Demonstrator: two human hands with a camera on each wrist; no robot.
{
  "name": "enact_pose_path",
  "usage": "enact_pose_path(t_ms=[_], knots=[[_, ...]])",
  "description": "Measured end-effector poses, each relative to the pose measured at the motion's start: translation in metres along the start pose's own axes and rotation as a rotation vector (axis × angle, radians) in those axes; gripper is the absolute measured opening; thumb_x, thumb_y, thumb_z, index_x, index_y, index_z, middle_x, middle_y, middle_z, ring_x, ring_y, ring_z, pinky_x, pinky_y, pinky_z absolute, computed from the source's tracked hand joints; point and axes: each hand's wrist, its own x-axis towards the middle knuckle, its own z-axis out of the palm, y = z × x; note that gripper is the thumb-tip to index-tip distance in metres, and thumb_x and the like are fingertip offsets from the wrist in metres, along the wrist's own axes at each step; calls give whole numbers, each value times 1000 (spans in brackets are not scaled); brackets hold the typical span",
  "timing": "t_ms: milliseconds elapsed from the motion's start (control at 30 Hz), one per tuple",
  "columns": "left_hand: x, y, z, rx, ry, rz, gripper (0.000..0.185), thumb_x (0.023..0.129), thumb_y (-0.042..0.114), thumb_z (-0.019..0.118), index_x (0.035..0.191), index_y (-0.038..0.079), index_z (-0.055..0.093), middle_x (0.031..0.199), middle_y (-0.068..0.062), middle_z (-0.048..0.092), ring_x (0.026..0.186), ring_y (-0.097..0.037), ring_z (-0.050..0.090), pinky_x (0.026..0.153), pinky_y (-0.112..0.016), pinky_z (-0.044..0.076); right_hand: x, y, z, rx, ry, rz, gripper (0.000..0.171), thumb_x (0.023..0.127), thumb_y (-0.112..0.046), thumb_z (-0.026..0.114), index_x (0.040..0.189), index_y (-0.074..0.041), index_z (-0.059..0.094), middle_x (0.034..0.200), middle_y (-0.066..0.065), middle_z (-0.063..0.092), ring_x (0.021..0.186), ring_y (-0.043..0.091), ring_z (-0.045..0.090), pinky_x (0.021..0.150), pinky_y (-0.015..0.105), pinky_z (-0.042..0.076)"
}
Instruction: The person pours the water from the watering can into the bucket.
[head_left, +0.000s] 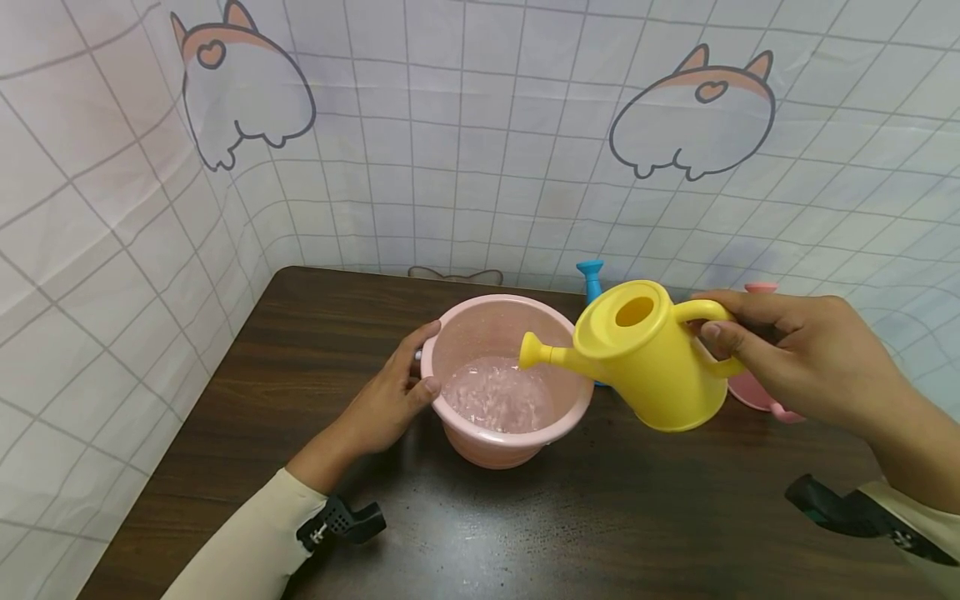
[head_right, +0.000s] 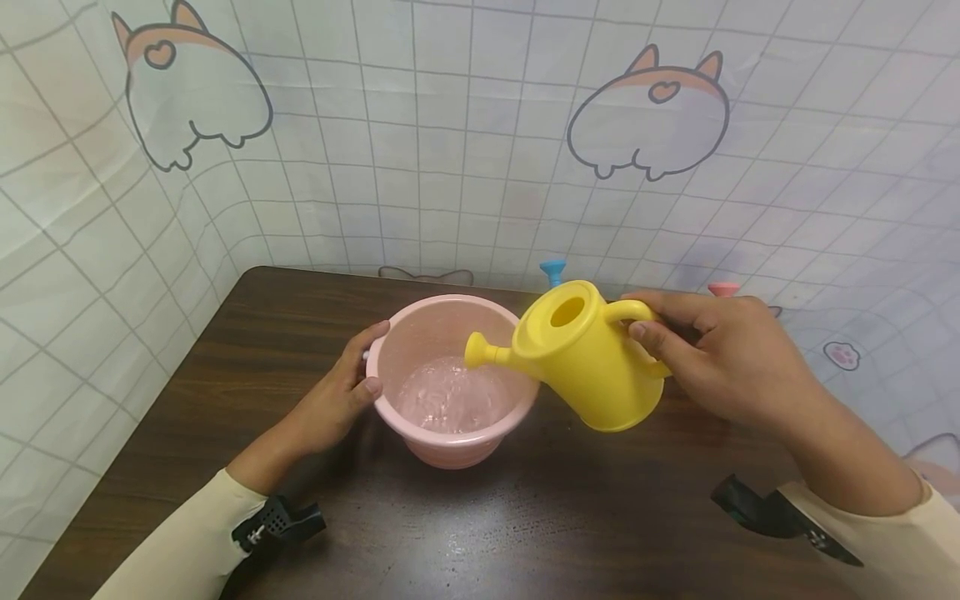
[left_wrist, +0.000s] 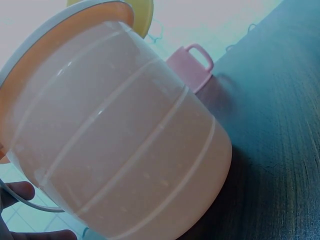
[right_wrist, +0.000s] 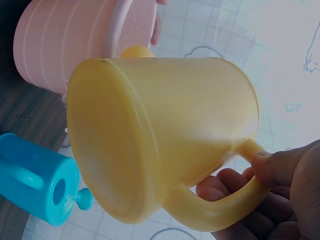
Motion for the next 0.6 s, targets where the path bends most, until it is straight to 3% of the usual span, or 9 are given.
enact_pose_path(t_ms=[300, 600], knots=[[0, 1, 1, -30, 15, 25, 82, 97, 77, 38, 163, 34, 17, 141, -19, 45, 114, -26, 62, 88, -47, 53, 1, -1, 0, -24, -20, 34, 30, 93, -14, 78, 121, -26, 77, 88, -6, 76, 57, 9, 56, 45, 22, 38], [1, 0, 2, -24, 14, 15, 82, 96, 79, 38, 162, 37, 17, 142, -17, 44, 115, -26, 62, 89, -47, 52, 2, -1, -1, -12, -11, -9, 30, 93, -10, 77, 120, -23, 78, 85, -7, 75, 61, 8, 60, 45, 21, 39]])
